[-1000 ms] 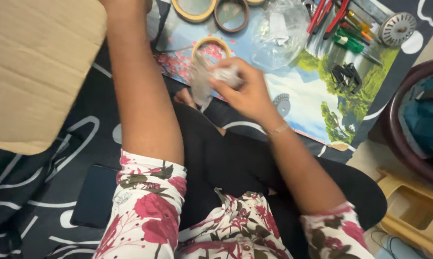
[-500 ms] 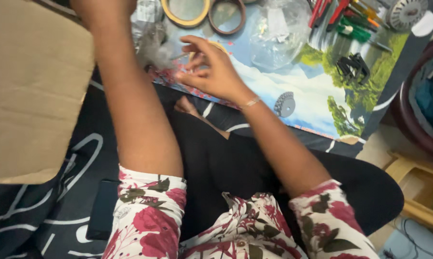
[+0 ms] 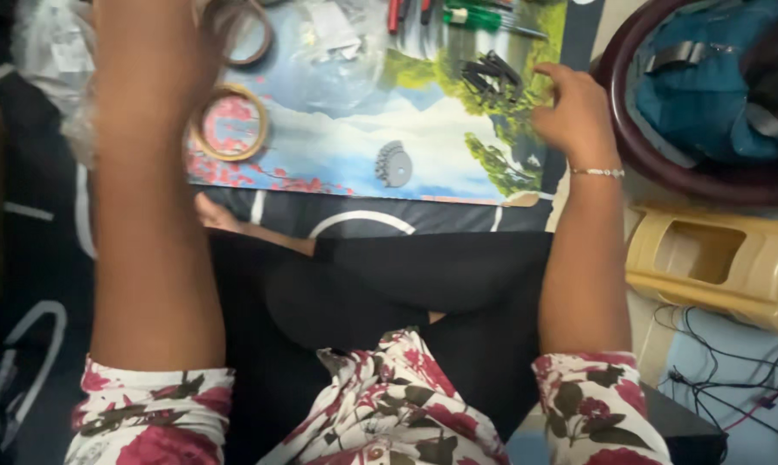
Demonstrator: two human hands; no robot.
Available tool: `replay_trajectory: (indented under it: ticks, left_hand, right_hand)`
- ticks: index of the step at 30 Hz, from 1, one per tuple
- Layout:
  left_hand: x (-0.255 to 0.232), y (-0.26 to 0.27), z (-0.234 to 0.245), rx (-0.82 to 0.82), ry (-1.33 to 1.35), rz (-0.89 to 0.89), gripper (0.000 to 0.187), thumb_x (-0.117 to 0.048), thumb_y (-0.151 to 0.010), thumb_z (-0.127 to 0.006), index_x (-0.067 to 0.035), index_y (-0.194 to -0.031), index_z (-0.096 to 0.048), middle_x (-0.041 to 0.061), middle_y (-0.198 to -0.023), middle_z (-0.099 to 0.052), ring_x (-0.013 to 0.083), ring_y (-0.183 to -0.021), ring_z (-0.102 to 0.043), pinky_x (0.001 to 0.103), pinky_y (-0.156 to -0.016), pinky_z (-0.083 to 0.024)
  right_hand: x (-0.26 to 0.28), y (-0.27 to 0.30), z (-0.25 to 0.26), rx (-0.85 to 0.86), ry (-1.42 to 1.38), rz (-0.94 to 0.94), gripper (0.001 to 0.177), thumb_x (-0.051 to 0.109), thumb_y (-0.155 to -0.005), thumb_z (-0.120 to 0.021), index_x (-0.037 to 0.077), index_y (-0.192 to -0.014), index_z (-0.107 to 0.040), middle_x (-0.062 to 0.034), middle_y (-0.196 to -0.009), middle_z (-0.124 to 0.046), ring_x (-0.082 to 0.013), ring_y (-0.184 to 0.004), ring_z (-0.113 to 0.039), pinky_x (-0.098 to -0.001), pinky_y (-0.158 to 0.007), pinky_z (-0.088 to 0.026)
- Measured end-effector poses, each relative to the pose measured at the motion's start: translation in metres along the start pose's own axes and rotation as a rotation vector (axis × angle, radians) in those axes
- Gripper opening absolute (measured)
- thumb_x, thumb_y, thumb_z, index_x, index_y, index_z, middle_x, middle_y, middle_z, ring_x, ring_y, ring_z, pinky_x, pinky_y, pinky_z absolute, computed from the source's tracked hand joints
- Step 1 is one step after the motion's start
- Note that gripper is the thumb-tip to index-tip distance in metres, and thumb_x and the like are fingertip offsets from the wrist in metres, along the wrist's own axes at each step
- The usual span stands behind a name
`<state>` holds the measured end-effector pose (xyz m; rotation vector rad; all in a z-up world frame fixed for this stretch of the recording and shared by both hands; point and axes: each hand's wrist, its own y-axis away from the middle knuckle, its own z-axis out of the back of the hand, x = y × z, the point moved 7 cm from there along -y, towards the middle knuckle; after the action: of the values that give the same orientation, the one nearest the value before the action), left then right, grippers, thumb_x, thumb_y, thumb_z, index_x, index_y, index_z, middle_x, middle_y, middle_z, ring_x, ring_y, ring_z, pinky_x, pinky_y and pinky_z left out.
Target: The person assembles a gear mechanism by hand, inserting a shaft through several gear components and using a tool to tighten or adjust the assembly.
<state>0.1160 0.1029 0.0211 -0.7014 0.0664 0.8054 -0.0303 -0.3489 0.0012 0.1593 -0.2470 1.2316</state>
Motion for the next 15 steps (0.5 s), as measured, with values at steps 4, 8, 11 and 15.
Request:
replay_trajectory:
  ticks: [4,8,11,15]
  left_hand:
    - [-0.118,-0.005,-0.086,0.42,0.334,0.012,0.043,-0.028,-0.084,-0.085,-0.006,-0.119,-0.073,0.018,-0.114,-0.072,0.0397,-0.105,-0.065,0.05,-0.09,-0.05]
    - [-0.199,0.026,-0.131,0.592,0.116,-0.086,0.059,-0.037,-0.063,-0.09,-0.01,-0.111,-0.072,0.012,-0.122,-0.065,0.0329,-0.119,-0.057,0.049,-0.089,-0.05]
    - [-0.189,0.032,-0.157,0.69,0.005,-0.047,0.071,-0.033,-0.061,-0.093,-0.01,-0.124,-0.068,0.009,-0.119,-0.061,0.0296,-0.119,-0.056,0.045,-0.087,-0.05]
    - [-0.162,0.019,-0.167,0.743,-0.032,-0.05,0.082,-0.044,-0.047,-0.098,-0.002,-0.111,-0.067,0.012,-0.115,-0.06,0.0309,-0.117,-0.055,0.043,-0.088,-0.05]
  right_hand:
    - [-0.009,-0.017,-0.049,0.117,-0.047,0.252,0.044,0.015,-0.077,-0.081,0.009,-0.12,-0.074,-0.025,-0.11,-0.067,-0.0435,-0.106,-0.062,-0.0475,-0.096,-0.049]
    - [-0.013,-0.028,-0.077,-0.084,-0.162,0.319,0.052,0.006,-0.081,-0.074,-0.001,-0.131,-0.065,-0.0272,-0.123,-0.061,-0.0454,-0.116,-0.056,-0.0477,-0.104,-0.044]
    - [-0.023,-0.032,-0.085,-0.144,-0.11,0.363,0.058,-0.003,-0.079,-0.069,-0.005,-0.137,-0.062,-0.03,-0.13,-0.056,-0.0482,-0.117,-0.055,-0.0476,-0.102,-0.045]
    - [-0.018,-0.031,-0.089,-0.02,-0.172,0.288,0.045,-0.001,-0.085,-0.071,0.001,-0.13,-0.068,-0.022,-0.124,-0.063,-0.0425,-0.114,-0.062,-0.0448,-0.101,-0.05]
